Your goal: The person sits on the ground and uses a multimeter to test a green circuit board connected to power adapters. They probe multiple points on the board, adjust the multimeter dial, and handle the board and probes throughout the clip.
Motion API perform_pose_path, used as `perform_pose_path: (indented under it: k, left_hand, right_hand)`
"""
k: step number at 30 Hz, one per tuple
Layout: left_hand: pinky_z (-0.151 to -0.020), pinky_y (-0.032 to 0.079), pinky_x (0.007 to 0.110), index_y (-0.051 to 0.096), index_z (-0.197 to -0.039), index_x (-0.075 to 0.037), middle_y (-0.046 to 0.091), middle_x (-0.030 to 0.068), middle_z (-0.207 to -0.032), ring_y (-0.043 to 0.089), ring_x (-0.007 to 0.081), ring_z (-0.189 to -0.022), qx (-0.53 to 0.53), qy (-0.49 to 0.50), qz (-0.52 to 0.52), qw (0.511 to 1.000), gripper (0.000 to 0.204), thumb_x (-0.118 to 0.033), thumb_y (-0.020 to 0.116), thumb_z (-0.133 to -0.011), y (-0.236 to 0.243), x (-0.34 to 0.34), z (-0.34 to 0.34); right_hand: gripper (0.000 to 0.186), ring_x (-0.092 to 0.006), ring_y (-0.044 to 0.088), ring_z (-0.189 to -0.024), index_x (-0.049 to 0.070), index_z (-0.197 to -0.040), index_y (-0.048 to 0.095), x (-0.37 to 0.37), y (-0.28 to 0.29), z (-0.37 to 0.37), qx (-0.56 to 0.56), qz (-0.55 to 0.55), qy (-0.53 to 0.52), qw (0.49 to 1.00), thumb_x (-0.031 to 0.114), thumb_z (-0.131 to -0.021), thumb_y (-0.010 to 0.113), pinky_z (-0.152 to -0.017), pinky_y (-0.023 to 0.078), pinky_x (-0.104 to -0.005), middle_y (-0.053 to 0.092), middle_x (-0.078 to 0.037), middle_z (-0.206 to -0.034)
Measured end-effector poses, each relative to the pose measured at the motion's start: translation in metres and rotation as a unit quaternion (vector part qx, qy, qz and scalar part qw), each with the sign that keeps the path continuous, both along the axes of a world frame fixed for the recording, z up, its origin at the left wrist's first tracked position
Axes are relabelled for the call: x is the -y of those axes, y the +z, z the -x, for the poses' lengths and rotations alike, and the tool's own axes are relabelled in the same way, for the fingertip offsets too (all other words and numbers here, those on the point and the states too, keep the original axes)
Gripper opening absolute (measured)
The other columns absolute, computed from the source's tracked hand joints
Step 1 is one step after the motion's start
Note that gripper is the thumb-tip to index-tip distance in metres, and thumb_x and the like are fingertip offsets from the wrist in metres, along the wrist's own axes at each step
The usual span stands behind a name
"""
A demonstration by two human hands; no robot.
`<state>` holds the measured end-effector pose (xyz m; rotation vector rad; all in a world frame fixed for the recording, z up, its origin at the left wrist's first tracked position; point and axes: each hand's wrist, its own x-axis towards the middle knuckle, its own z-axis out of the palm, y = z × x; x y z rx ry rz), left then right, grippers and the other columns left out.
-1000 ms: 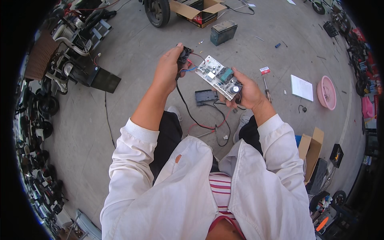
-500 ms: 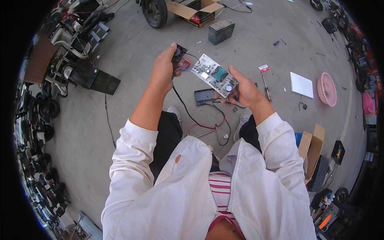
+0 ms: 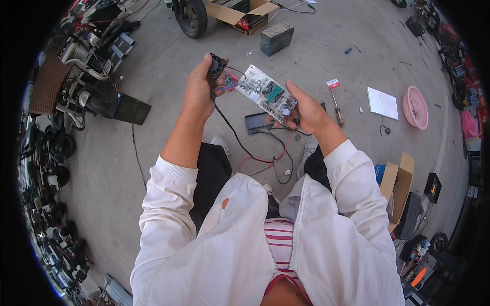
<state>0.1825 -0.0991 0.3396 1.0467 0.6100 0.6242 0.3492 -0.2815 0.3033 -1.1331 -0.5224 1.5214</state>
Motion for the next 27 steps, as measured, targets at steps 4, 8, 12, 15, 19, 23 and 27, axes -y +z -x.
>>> perform_pose_path:
  k: [4, 8, 12, 15, 19, 23, 27]
  left_hand:
    - [-0.046, 0.028, 0.024, 0.058, -0.101, -0.001, 0.044, -0.0002, -0.060, 0.043, 0.0094, -0.055, 0.023, -0.006, -0.007, 1.000, 0.043, -0.039, 0.040, -0.099, -0.0004, -0.0003, 0.0001]
    - [-0.046, 0.029, 0.024, 0.057, -0.102, 0.000, 0.045, 0.0004, -0.060, 0.045, 0.0124, -0.053, 0.017, -0.005, -0.012, 1.000, 0.044, -0.040, 0.039, -0.099, 0.0013, 0.0008, 0.0018]
    - [-0.046, 0.029, 0.024, 0.057, -0.103, 0.000, 0.045, 0.0006, -0.060, 0.049, 0.0147, -0.052, 0.015, -0.010, -0.013, 1.000, 0.044, -0.040, 0.039, -0.099, 0.0022, -0.0002, 0.0016]
    - [-0.046, 0.029, 0.024, 0.057, -0.104, 0.000, 0.045, 0.0006, -0.060, 0.049, 0.0152, -0.053, 0.009, -0.006, -0.012, 1.000, 0.044, -0.040, 0.039, -0.099, 0.0031, 0.0002, 0.0011]
    - [-0.046, 0.030, 0.025, 0.057, -0.104, 0.000, 0.045, 0.0005, -0.060, 0.050, 0.0158, -0.053, 0.006, -0.003, -0.012, 1.000, 0.045, -0.040, 0.040, -0.099, 0.0037, -0.0001, 0.0018]
    - [-0.046, 0.029, 0.024, 0.058, -0.103, 0.000, 0.044, 0.0000, -0.060, 0.046, 0.0126, -0.053, 0.010, -0.004, -0.011, 1.000, 0.044, -0.040, 0.040, -0.098, 0.0042, 0.0007, 0.0015]
    - [-0.046, 0.029, 0.023, 0.058, -0.102, 0.000, 0.044, -0.0002, -0.060, 0.041, 0.0095, -0.053, 0.018, -0.007, -0.008, 1.000, 0.043, -0.040, 0.040, -0.098, 0.0030, 0.0004, 0.0016]
  right_hand:
    - [0.065, -0.0198, 0.067, -0.064, 0.001, -0.118, 0.058, -0.0018, -0.0034, -0.0004, 0.013, 0.021, -0.035, 0.999, 0.054, -0.099, 0.024, -0.038, 0.035, -0.0208, 0.070, -0.017, -0.088]
    - [0.066, -0.0197, 0.068, -0.067, 0.002, -0.118, 0.057, -0.0020, -0.0060, -0.0022, 0.010, 0.012, -0.040, 0.999, 0.055, -0.098, 0.024, -0.039, 0.035, -0.0206, 0.069, -0.017, -0.091]
    - [0.061, -0.0193, 0.069, -0.069, 0.002, -0.110, 0.059, -0.0021, -0.0074, -0.0036, 0.010, 0.006, -0.047, 0.999, 0.054, -0.098, 0.029, -0.038, 0.031, -0.0206, 0.070, -0.014, -0.090]
    - [0.056, -0.0188, 0.069, -0.070, 0.002, -0.106, 0.060, -0.0015, -0.0042, -0.0019, 0.022, 0.007, -0.055, 0.998, 0.051, -0.098, 0.034, -0.038, 0.029, -0.0205, 0.070, -0.013, -0.089]
    - [0.051, -0.0189, 0.069, -0.070, 0.002, -0.105, 0.060, -0.0019, -0.0030, -0.0010, 0.031, 0.015, -0.060, 0.998, 0.047, -0.098, 0.038, -0.038, 0.029, -0.0206, 0.070, -0.012, -0.088]
    - [0.048, -0.0195, 0.069, -0.069, 0.000, -0.104, 0.060, -0.0020, -0.0036, -0.0015, 0.035, 0.022, -0.064, 0.997, 0.045, -0.098, 0.041, -0.037, 0.030, -0.0206, 0.069, -0.012, -0.089]
    - [0.047, -0.0199, 0.069, -0.069, -0.001, -0.104, 0.059, -0.0024, -0.0025, -0.0003, 0.037, 0.029, -0.075, 0.996, 0.042, -0.098, 0.044, -0.036, 0.032, -0.0207, 0.069, -0.013, -0.089]
